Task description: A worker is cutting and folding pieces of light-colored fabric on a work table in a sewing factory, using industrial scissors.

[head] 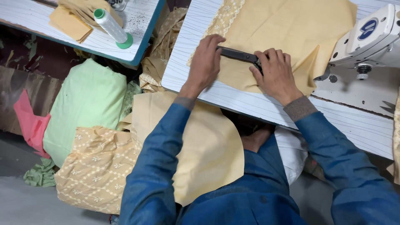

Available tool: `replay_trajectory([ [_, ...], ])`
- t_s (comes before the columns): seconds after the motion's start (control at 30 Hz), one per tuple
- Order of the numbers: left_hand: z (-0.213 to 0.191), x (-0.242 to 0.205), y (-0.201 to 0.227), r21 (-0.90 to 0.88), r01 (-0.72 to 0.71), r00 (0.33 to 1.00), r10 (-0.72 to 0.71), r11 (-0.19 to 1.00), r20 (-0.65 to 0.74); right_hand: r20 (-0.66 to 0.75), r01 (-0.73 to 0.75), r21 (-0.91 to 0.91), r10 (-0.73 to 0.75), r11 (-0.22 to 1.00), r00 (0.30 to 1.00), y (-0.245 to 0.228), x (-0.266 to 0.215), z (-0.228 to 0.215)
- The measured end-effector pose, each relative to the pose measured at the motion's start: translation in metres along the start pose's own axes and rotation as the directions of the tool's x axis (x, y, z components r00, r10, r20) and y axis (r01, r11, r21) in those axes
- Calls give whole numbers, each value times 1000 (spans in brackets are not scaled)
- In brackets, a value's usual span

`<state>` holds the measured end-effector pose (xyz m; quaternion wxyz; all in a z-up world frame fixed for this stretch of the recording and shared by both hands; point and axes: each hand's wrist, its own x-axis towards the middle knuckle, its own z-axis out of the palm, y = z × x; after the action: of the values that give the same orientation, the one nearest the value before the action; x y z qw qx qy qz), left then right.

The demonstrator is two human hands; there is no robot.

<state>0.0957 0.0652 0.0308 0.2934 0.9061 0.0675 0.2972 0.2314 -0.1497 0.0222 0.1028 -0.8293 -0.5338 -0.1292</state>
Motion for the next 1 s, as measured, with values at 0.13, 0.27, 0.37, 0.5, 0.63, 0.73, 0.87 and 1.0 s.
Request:
replay_trajectory([
  [0.13, 39, 14, -13, -129, 56, 996, -46, 990, 81, -35, 33, -10, -34, 999, 999, 3, 1, -1],
  [0.27, 33, -6, -19, 261, 116, 945, -187, 958, 268, -21, -133, -191, 132, 972, 991, 13, -11, -19],
  [0.37, 10, -54, -5, 444, 87, 934, -228, 892, 275, 34, -203, -75, 205, 976, 978, 13, -30, -48],
  [0.5, -38, -112, 52, 680, 117, 890, -381, 724, 252, 160, -291, 129, 270, 948, 949, 14, -49, -76],
  [0.63, -53, -60, 54, 665, 225, 813, -513, 712, 274, 200, -324, 103, 300, 940, 933, 17, -49, -72],
  [0.73, -25, -9, 16, 565, 24, 981, -129, 825, 147, 173, -342, 89, 324, 935, 930, 18, -45, -64],
  [0.87, 7, 7, -12, 332, 70, 898, -204, 941, 389, 186, -409, 35, 396, 912, 899, 23, -46, -68],
  [1.0, -1, -35, -1, 402, 74, 911, -226, 913, 346, 296, -433, 30, 406, 901, 865, 45, -88, -87],
])
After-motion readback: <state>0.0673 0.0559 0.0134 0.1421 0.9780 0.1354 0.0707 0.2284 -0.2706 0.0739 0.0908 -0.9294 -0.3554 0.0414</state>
